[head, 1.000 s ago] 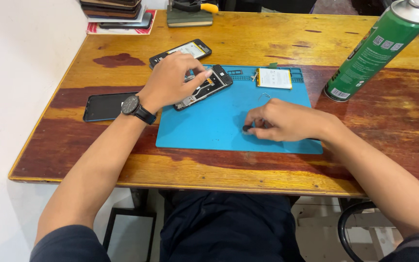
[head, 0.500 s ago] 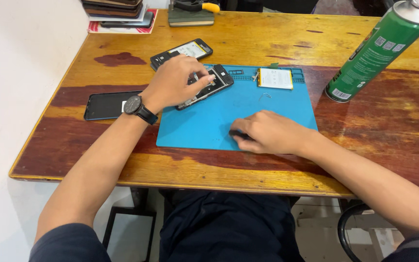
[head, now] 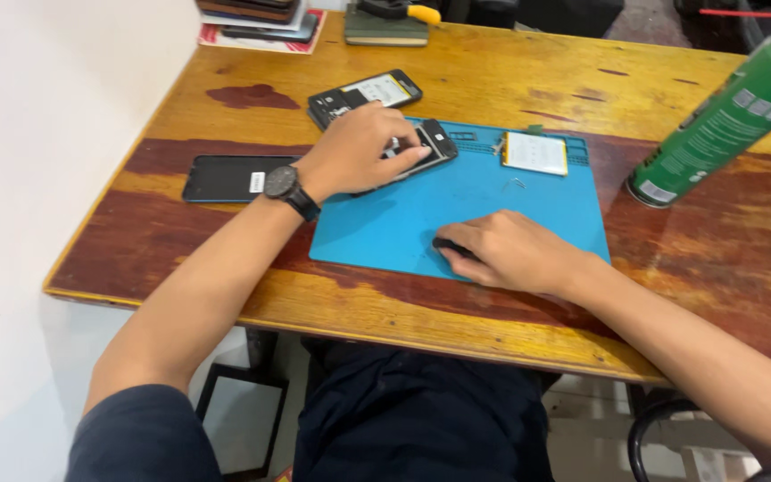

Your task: The person works on a disassembled smartphone, using a small brush to clean internal components and a plastic pry tool to adjust parts. The person handles the phone chassis, battery, and circuit board while cleaning and repositioning internal pieces on a blue mat.

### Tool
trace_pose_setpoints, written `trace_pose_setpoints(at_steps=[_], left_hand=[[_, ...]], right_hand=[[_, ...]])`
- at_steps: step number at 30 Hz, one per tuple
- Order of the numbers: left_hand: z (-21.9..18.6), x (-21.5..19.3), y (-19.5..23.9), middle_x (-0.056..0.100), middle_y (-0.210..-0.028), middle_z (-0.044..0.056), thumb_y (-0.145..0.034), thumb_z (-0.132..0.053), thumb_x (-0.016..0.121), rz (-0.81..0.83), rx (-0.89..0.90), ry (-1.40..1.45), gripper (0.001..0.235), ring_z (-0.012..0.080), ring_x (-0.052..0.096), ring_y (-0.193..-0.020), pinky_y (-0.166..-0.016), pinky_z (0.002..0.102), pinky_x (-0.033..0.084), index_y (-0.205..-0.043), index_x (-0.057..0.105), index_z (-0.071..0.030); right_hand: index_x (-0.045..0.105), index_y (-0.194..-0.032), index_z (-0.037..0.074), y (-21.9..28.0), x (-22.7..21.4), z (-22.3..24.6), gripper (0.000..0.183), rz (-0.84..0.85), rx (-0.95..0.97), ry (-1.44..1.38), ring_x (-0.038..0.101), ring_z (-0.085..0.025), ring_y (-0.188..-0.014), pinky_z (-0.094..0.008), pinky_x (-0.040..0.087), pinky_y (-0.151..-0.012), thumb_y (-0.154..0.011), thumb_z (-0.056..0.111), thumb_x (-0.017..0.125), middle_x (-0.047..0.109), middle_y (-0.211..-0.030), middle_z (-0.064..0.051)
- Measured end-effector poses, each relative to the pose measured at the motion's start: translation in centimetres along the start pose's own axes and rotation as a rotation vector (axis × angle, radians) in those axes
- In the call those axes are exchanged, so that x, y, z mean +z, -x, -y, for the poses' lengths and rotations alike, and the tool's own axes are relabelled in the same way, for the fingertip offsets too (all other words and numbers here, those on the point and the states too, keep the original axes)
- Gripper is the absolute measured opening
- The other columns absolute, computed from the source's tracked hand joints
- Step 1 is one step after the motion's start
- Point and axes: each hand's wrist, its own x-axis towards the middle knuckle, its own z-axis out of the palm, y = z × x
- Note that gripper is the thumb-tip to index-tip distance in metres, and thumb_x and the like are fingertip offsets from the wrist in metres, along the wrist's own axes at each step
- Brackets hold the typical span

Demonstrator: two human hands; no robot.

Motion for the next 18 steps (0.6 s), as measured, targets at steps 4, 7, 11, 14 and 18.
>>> trace_pose_setpoints(at_steps=[4,7,11,14,18], left_hand=[[0.1,-0.1,0.1,0.072,-0.089,0.006,-0.097,-0.036,0.07,-0.023,0.035,-0.03,0.028,0.0297,0.064,-0.088,-0.078,0.043,0.051,-0.089,0.075,-0.01],[0.3,0.1,0.2,0.071,-0.087,0.005,-0.097,-0.037,0.069,0.01,-0.011,-0.022,0.029,0.0283,0.063,-0.087,-0.078,0.042,0.051,-0.089,0.076,-0.011],[0.6,0.4,0.2,0.07,-0.085,0.005,-0.097,-0.038,0.069,-0.005,0.017,-0.035,0.029,0.0285,0.063,-0.087,-0.079,0.043,0.051,-0.088,0.076,-0.011],[0.6,0.3,0.1,0.071,-0.085,0.004,-0.097,-0.038,0.069,0.003,0.008,-0.031,0.03,0.0276,0.063,-0.086,-0.078,0.042,0.051,-0.087,0.076,-0.011],[0.5,0.2,0.1,0.07,-0.085,0.005,-0.097,-0.038,0.069,-0.006,0.006,-0.057,0.03,0.028,0.063,-0.086,-0.076,0.043,0.052,-0.088,0.076,-0.01]], right_hand=[[0.071,-0.108,0.006,-0.8,-1.0,-0.2,0.024,-0.107,0.065,0.146,0.07,-0.039,-0.071,-0.048,0.055,-0.063,-0.092,0.023,0.065,0.074,-0.086,-0.018],[0.07,-0.107,0.006,-1.1,-1.0,-0.3,0.022,-0.143,0.091,0.286,0.07,-0.038,-0.075,-0.047,0.054,-0.063,-0.095,0.023,0.064,0.075,-0.091,-0.015],[0.068,-0.111,0.005,-0.8,0.6,1.0,0.024,-0.153,0.032,0.296,0.07,-0.036,-0.08,-0.047,0.055,-0.066,-0.096,0.023,0.063,0.072,-0.089,-0.014],[0.068,-0.112,0.005,-0.7,0.4,1.6,0.024,-0.115,-0.051,0.196,0.069,-0.036,-0.082,-0.047,0.054,-0.068,-0.093,0.02,0.064,0.071,-0.091,-0.013],[0.07,-0.114,0.004,-1.2,-0.6,1.0,0.028,-0.112,-0.076,0.132,0.066,-0.035,-0.087,-0.045,0.053,-0.073,-0.086,0.011,0.068,0.067,-0.091,-0.013]])
